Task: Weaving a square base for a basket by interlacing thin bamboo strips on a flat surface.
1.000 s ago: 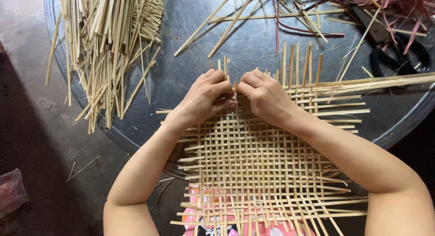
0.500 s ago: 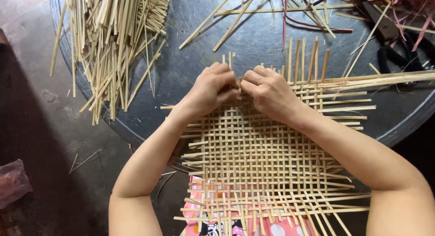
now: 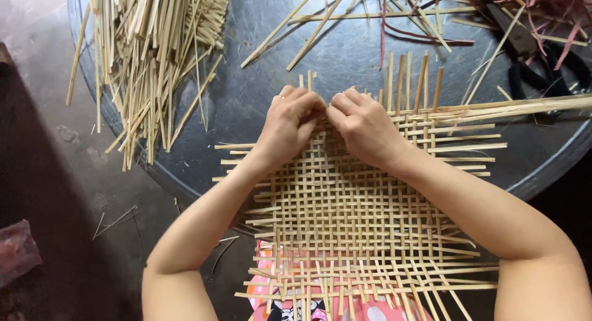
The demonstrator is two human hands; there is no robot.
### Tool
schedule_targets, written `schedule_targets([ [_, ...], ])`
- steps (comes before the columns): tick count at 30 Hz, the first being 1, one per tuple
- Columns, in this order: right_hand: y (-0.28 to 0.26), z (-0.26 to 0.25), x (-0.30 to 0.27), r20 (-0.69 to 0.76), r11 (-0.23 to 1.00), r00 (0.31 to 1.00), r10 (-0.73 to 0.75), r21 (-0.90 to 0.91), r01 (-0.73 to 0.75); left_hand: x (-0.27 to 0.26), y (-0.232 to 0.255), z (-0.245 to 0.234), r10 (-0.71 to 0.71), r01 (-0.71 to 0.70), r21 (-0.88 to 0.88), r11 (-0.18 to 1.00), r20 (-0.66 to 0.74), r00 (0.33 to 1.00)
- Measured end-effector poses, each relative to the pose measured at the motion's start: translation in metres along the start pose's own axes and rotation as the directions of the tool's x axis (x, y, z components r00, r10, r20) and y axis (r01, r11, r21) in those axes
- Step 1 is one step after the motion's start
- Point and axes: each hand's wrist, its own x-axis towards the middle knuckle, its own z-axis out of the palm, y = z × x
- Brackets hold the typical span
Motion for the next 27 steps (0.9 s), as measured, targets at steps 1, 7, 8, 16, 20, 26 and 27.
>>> schedule_targets([
  [1, 0.000, 0.000, -0.001, 0.000, 1.000, 1.000, 0.006, -0.004, -0.006, 0.000, 0.001, 0.001, 0.005, -0.005, -0.002, 1.000, 0.005, 1.000],
  [7, 0.001, 0.002, 0.000, -0.019, 0.999, 1.000, -0.021, 0.028, 0.022, -0.003, 0.000, 0.008, 0.047, -0.041, 0.052, 0.998, -0.118, 0.992],
  [8, 0.001, 0.002, -0.001, -0.019, 0.999, 1.000, -0.021, 0.048, 0.022, -0.003, 0.000, 0.008, 0.058, -0.051, 0.058, 0.997, -0.123, 0.991],
  [16, 0.002, 0.005, -0.001, 0.002, 0.997, 1.000, -0.025, 0.078, 0.025, 0.000, 0.002, 0.006, 0.083, -0.077, 0.061, 0.995, -0.106, 0.991],
  [20, -0.003, -0.003, 0.004, -0.016, 0.993, 0.998, -0.053, 0.103, 0.054, 0.003, 0.003, 0.004, 0.083, -0.078, 0.056, 0.995, -0.101, 0.991],
  [26, 0.000, 0.005, -0.002, -0.072, 0.989, 0.997, 0.027, 0.144, -0.016, 0.002, 0.007, 0.002, 0.045, -0.045, -0.002, 0.999, -0.121, 0.992],
  [27, 0.001, 0.005, -0.002, -0.104, 0.976, 0.992, 0.076, 0.210, -0.053, 0.002, 0.009, 0.000, 0.021, -0.025, -0.032, 0.999, -0.131, 0.991],
])
